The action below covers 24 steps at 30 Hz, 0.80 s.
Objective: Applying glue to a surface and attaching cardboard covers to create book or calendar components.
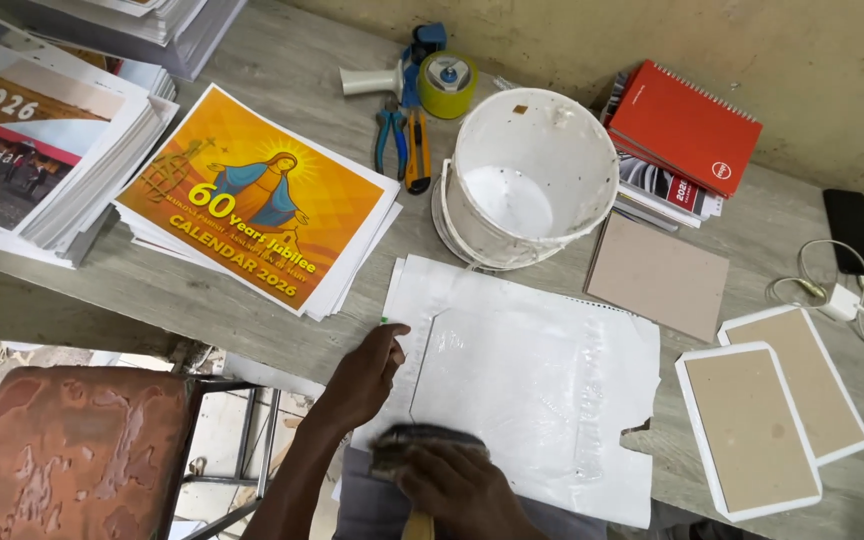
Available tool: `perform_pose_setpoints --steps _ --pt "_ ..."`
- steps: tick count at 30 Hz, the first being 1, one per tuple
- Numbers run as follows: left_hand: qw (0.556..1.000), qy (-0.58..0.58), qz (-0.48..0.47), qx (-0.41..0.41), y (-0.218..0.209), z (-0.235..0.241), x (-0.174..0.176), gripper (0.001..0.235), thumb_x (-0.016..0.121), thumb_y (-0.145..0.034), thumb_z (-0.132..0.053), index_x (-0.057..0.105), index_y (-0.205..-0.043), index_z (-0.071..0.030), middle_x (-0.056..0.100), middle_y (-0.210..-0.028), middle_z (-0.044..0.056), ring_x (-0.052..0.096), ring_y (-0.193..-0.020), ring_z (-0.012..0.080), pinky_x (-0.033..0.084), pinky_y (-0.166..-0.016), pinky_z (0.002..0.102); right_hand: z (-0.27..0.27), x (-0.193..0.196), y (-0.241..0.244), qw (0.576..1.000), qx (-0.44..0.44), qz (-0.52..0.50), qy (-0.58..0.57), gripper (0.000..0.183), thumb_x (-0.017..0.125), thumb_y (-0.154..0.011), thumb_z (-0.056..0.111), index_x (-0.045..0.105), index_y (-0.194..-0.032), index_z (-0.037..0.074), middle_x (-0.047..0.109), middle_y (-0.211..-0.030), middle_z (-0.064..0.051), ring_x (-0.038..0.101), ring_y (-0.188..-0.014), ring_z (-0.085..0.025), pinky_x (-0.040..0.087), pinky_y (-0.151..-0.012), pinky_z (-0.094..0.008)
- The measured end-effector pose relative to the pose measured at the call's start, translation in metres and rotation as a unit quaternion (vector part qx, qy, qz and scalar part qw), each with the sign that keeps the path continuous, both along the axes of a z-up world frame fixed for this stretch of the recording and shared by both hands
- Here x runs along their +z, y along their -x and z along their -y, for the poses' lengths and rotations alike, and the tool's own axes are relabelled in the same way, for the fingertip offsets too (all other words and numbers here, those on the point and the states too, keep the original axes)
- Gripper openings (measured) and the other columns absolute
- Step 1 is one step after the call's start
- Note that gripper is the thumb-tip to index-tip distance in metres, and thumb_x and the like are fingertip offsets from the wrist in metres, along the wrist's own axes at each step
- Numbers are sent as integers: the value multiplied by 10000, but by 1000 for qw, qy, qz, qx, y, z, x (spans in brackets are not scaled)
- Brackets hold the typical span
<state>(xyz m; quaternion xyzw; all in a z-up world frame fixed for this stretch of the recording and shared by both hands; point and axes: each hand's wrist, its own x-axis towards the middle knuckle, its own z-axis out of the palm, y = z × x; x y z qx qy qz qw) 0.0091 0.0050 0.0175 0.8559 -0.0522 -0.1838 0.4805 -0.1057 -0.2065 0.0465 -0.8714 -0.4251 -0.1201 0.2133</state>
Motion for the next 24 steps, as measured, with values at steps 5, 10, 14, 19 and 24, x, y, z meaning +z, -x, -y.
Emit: perform_pose_setpoints --steps 5,10,14,19,24 --pt "999 28 30 -19 8 -4 -10 448 456 -1009 -106 454 -1456 -130 621 -1055 60 631 -929 239 504 -842 372 27 35 -36 759 -277 -572 -142 352 818 -769 275 798 -1113 203 872 -1080 -9 811 -955 -130 606 -793 -251" --pt "995 1 89 -35 20 7 -15 475 539 -1002 -158 414 -1451 -72 605 -990 77 617 -887 247 503 -814 391 29 35 -110 813 -297 -481 -136 320 804 -834 256 739 -1143 199 840 -1058 -7 797 -892 -140 611 -666 -266" --pt "992 -81 96 13 25 23 -22 736 794 -792 -214 396 -1396 -84 550 -981 78 608 -963 276 521 -873 420 34 20 -152 841 -378 -344 -177 343 764 -873 328 713 -1177 177 712 -779 -5 622 -655 -134 456 -557 -305" --pt "989 -115 43 78 17 39 -24 751 883 -764 -287 407 -1330 -159 641 -1048 81 649 -1011 296 523 -854 467 30 31 -125 834 -379 -314 -251 363 745 -877 337 687 -1144 99 799 -1005 -63 768 -880 -198 591 -693 -330" --pt "986 -138 27 95 17 39 -23 669 844 -811 -325 430 -1315 -178 620 -924 16 663 -914 246 545 -757 459 108 0 -84 730 -559 -233 -318 432 724 -896 332 725 -1216 40 790 -956 -104 725 -788 -176 563 -569 -314"
